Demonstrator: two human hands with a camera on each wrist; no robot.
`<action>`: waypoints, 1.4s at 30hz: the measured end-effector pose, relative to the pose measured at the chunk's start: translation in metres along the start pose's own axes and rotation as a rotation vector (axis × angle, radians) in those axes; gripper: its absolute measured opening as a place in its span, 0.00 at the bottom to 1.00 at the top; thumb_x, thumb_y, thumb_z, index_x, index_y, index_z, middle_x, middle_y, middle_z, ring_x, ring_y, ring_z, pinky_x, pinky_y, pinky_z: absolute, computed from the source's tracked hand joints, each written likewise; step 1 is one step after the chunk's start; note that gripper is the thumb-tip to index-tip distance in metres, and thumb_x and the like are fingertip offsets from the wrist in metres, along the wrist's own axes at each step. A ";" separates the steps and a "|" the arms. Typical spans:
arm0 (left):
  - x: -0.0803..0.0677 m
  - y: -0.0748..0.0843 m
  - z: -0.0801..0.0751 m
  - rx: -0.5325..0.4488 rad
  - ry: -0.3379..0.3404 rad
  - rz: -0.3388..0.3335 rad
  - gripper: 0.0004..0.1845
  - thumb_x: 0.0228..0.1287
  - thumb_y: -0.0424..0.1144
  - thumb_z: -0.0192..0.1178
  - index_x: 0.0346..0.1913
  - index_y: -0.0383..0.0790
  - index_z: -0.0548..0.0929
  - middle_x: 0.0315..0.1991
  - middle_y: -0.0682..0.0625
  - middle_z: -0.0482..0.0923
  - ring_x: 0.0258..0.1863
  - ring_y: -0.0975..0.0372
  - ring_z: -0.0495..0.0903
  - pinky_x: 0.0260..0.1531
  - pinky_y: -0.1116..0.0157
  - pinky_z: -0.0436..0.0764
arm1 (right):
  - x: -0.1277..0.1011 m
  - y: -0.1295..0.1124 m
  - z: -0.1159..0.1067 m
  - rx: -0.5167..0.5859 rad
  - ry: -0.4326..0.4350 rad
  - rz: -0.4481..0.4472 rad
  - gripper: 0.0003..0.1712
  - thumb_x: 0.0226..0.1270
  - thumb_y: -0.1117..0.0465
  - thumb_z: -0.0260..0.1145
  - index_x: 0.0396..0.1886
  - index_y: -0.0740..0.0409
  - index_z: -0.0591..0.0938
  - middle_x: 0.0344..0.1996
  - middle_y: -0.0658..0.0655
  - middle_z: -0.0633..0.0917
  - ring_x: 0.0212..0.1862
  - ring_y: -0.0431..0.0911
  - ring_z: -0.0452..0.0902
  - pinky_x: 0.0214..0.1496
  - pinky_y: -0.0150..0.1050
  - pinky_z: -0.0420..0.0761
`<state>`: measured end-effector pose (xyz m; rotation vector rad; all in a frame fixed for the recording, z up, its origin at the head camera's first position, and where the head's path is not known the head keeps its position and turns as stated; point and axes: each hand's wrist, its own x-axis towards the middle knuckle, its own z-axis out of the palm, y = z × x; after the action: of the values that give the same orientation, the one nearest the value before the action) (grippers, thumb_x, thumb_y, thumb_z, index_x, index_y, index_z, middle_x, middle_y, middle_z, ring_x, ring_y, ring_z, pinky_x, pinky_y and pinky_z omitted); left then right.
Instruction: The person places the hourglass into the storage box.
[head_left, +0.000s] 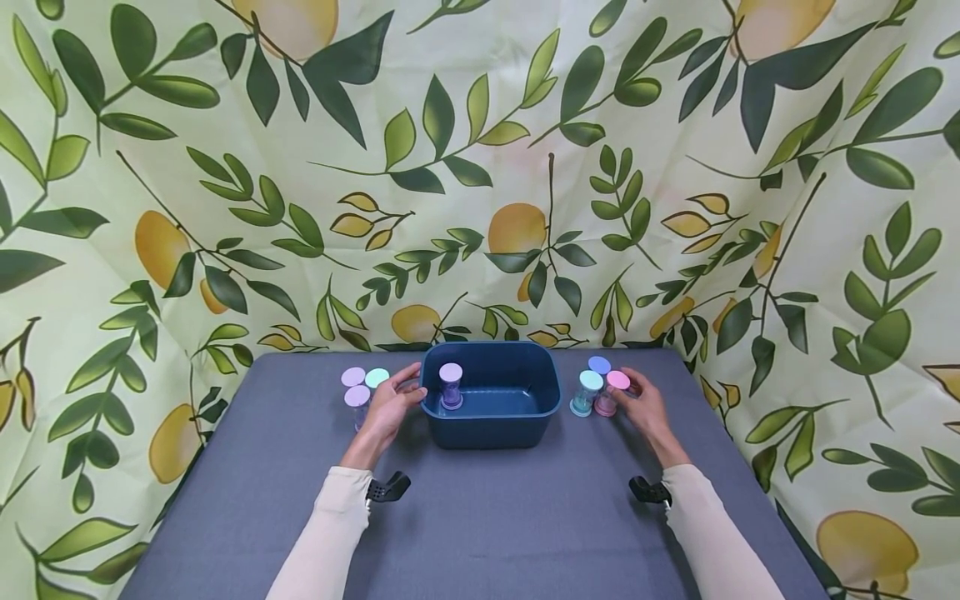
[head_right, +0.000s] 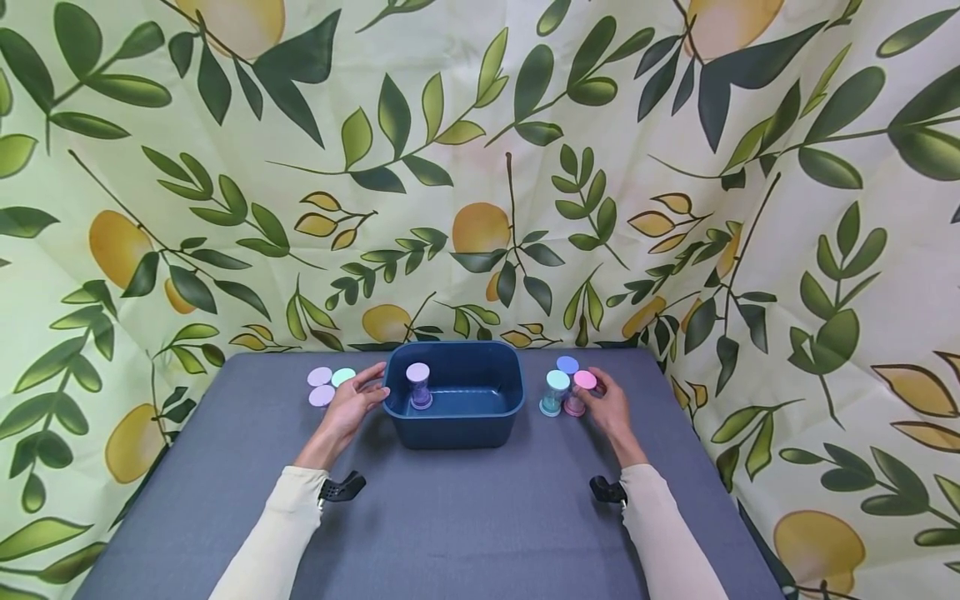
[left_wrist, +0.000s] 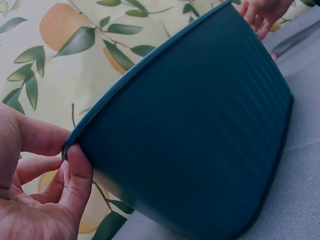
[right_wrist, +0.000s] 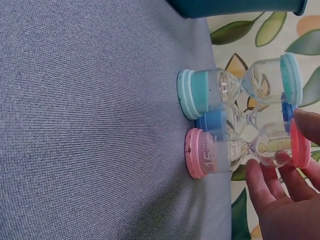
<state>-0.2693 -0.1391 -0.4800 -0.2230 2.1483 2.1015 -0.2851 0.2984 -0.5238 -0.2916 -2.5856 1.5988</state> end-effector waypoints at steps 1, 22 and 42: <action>0.000 0.000 0.000 -0.002 0.000 -0.003 0.29 0.67 0.29 0.56 0.71 0.43 0.69 0.69 0.45 0.67 0.65 0.52 0.69 0.67 0.50 0.71 | 0.000 0.000 0.000 0.003 0.001 0.002 0.36 0.69 0.61 0.64 0.73 0.62 0.63 0.69 0.70 0.68 0.70 0.62 0.63 0.71 0.56 0.65; 0.000 -0.005 0.001 -0.012 -0.010 0.012 0.29 0.67 0.28 0.56 0.71 0.41 0.68 0.69 0.42 0.66 0.65 0.50 0.68 0.67 0.49 0.70 | -0.007 -0.005 -0.007 -0.001 0.046 -0.008 0.34 0.68 0.63 0.65 0.71 0.63 0.66 0.67 0.71 0.70 0.68 0.61 0.66 0.69 0.53 0.67; 0.000 0.000 -0.001 -0.005 -0.011 0.010 0.29 0.68 0.29 0.55 0.72 0.42 0.67 0.69 0.44 0.66 0.63 0.52 0.70 0.67 0.50 0.71 | -0.025 -0.039 -0.027 -0.072 0.101 -0.094 0.32 0.68 0.59 0.66 0.69 0.61 0.69 0.64 0.68 0.74 0.65 0.58 0.69 0.63 0.49 0.71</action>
<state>-0.2694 -0.1399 -0.4803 -0.2010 2.1428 2.1080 -0.2601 0.3000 -0.4756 -0.2454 -2.5443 1.4248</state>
